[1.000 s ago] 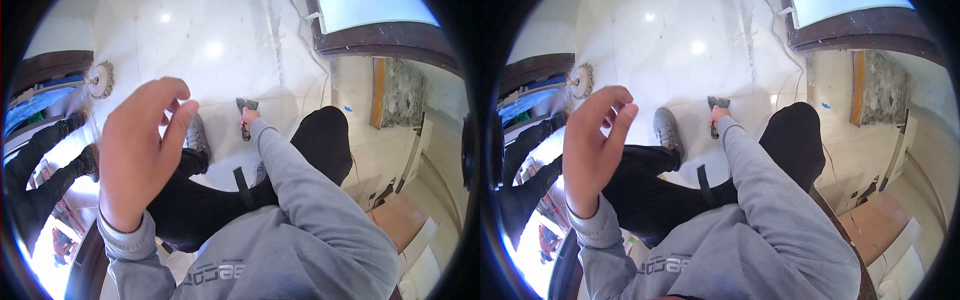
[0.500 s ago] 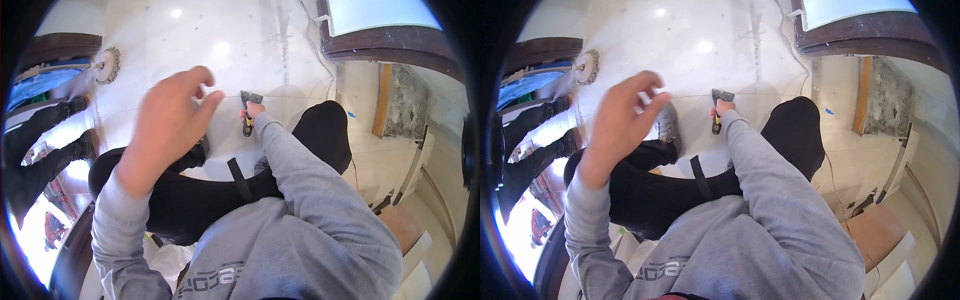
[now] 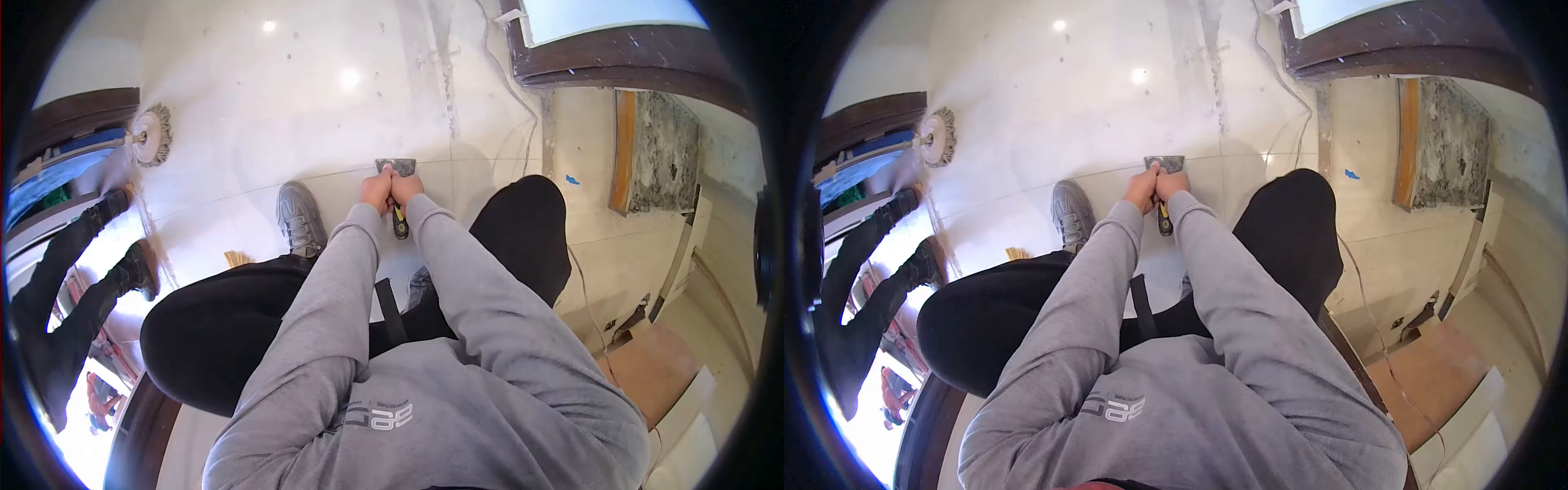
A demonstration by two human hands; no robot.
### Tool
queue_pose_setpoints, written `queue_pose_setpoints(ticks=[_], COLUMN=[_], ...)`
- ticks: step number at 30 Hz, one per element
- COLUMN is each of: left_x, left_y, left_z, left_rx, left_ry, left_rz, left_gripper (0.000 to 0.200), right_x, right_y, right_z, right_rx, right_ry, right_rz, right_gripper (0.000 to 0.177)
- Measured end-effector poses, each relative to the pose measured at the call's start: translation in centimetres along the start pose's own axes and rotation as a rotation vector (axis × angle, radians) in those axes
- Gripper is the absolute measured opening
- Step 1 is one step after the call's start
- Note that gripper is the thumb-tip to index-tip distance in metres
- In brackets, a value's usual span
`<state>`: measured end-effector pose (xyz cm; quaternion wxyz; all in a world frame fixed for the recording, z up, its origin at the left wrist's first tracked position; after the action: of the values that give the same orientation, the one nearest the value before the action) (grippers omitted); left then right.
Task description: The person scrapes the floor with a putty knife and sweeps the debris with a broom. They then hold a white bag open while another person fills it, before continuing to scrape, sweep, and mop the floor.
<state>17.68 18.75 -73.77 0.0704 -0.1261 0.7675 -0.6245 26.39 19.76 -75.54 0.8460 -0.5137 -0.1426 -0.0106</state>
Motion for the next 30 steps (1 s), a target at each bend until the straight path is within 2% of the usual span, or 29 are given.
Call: queue_pose_setpoints(ticks=[1,3,5,7,9,10,11,12,13,14,15,17,19,21,22,23,25,27,28,29,30], left_x=[-0.3,-0.5,-0.9,-1.0,-0.8,-0.8,-1.0,-0.9,-1.0,-0.9,-1.0,-1.2,-1.2,-0.8,-0.9,-0.8,-0.7,-0.5,-0.7,-0.5,-0.2], left_y=[0.3,-0.4,-0.5,-0.8,-0.9,-0.4,0.3,0.8,1.3,0.9,-0.2,0.5,1.7,0.2,0.0,-0.1,0.2,4.0,7.2,6.7,4.4], left_z=[0.1,-2.2,-4.4,-4.8,-2.4,-1.4,-0.4,-0.6,-0.9,-1.4,-1.7,-1.4,-0.3,-1.7,-2.3,-2.1,-1.1,0.7,2.1,1.0,-1.3], left_rx=[-0.022,-0.044,-0.063,-0.076,-0.181,-0.139,-0.086,-0.086,-0.072,-0.078,-0.091,-0.166,-0.179,-0.187,-0.144,-0.1,-0.133,-0.3,-0.296,-0.287,-0.228], left_ry=[-0.184,-0.207,-0.23,-0.189,-0.192,-0.149,-0.104,-0.106,-0.114,-0.175,-0.227,-0.27,-0.208,-0.267,-0.228,-0.184,-0.245,0.064,0.024,0.031,0.028], left_rz=[0.041,0.019,-0.006,-0.037,-0.015,-0.119,-0.221,-0.112,-0.107,-0.038,0.034,-0.016,-0.187,-0.153,-0.094,-0.034,0.029,-0.341,-0.29,-0.288,-0.198], left_gripper=[0.041,0.041,0.042,0.04,0.039,0.038,0.038,0.038,0.038,0.038,0.038,0.039,0.039,0.042,0.043,0.044,0.046,0.047,0.05,0.05,0.05], right_x=[0.2,0.8,0.7,1.2,1.5,1.1,1.0,1.1,1.4,1.3,1.4,1.6,1.3,1.3,1.4,1.4,1.1,0.6,0.5,0.6,0.6], right_y=[0.3,-1.6,0.4,0.4,-0.1,1.2,1.1,0.6,0.0,0.4,0.1,-1.5,-2.1,-2.0,-1.5,-1.3,-0.2,2.7,1.7,0.8,0.2], right_z=[0.0,3.4,5.2,4.0,3.2,0.6,1.6,2.1,2.5,3.3,3.3,3.9,4.6,4.5,4.7,4.5,2.5,-0.4,0.3,2.1,4.2], right_rx=[-0.011,-0.041,-0.033,-0.044,-0.046,-0.011,-0.008,-0.052,-0.099,-0.001,-0.144,-0.046,-0.026,-0.049,-0.064,-0.082,-0.066,0.098,0.079,0.068,0.058], right_ry=[-0.011,0.094,0.06,0.052,-0.111,-0.157,-0.152,-0.087,-0.031,-0.258,0.032,-0.017,-0.004,0.006,0.039,0.078,0.055,-0.119,-0.08,-0.079,-0.022], right_rz=[-0.005,0.139,0.179,0.217,0.227,0.162,0.157,0.214,0.274,0.389,0.229,0.15,0.131,0.108,0.171,0.233,0.204,0.008,-0.001,-0.003,0.08], right_gripper=[0.044,0.048,0.05,0.052,0.052,0.05,0.05,0.049,0.048,0.047,0.046,0.044,0.043,0.041,0.042,0.044,0.044,0.044,0.045,0.045,0.045])
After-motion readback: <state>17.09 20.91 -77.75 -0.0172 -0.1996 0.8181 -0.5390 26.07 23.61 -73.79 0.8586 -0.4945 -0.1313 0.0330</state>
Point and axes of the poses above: each hand's wrist, its own y-axis towards the middle knuckle, its own x-axis out of the back of the hand, z = x × y, the point moved 2 cm from there along y, towards the middle knuckle, and after that the axes turned 2 degrees about x, right-handed, at the moved point
